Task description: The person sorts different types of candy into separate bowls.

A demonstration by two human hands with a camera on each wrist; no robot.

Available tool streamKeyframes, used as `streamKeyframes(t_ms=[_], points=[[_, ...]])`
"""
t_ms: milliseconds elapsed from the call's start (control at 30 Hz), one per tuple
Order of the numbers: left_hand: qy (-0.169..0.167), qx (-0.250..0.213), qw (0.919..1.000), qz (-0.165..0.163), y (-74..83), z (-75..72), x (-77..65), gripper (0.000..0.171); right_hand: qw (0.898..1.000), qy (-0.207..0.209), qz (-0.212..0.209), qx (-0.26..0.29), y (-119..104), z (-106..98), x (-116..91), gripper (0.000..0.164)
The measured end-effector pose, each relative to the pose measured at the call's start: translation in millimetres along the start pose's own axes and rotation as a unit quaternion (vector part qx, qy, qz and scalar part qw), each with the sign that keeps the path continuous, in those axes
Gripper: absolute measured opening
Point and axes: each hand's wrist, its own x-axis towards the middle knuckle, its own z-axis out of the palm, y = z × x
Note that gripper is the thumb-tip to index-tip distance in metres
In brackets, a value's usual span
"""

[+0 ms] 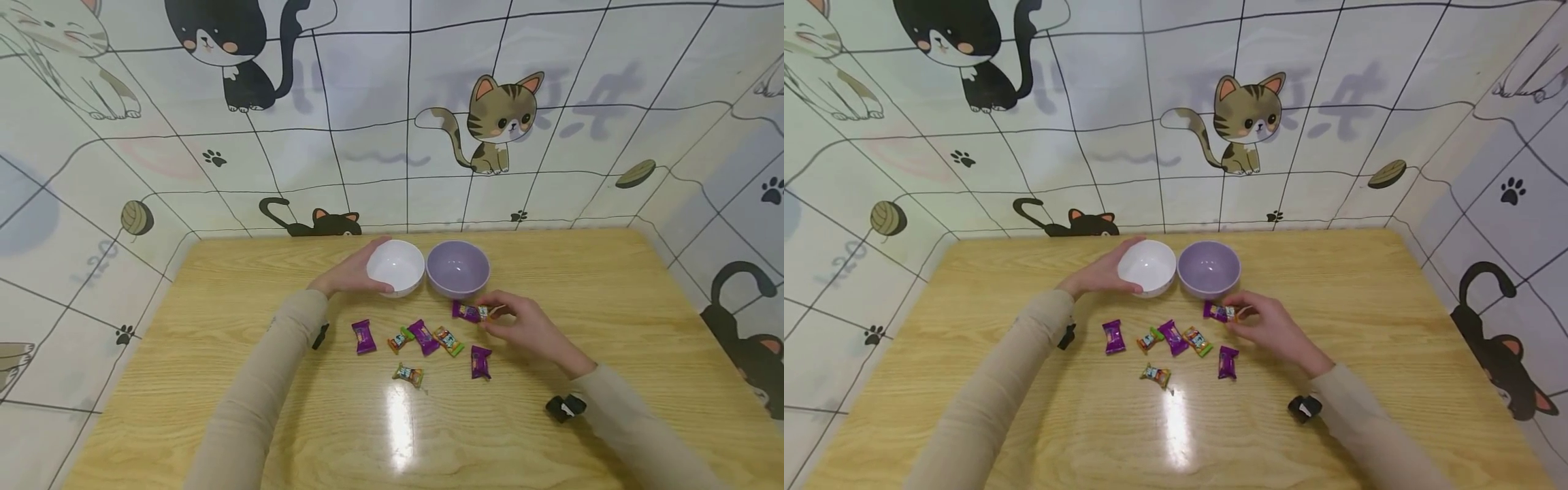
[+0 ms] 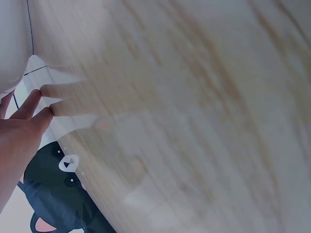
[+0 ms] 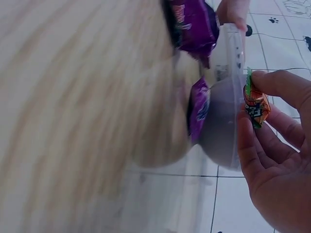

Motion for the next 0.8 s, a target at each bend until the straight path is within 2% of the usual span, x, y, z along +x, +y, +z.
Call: streamKeyframes(t_ms=[233, 500, 800], points=[[0.004, -0.001, 1.0, -0.008, 0.0, 0.4, 0.2, 0.108, 1.0, 0.01, -0.027, 0.003, -8, 2, 11, 0.034], [0.004, -0.007, 1.0, 0.001, 0.7, -0.1, 0.7, 0.108, 0.999, 0.005, -0.052, -0.008, -12, -2, 26, 0.033], [0.003, -0.008, 1.0, 0.003, -3.4, 0.8, 2.8, 0.108, 0.999, -0.016, -0.031, -0.009, -21, -5, 43, 0.034]])
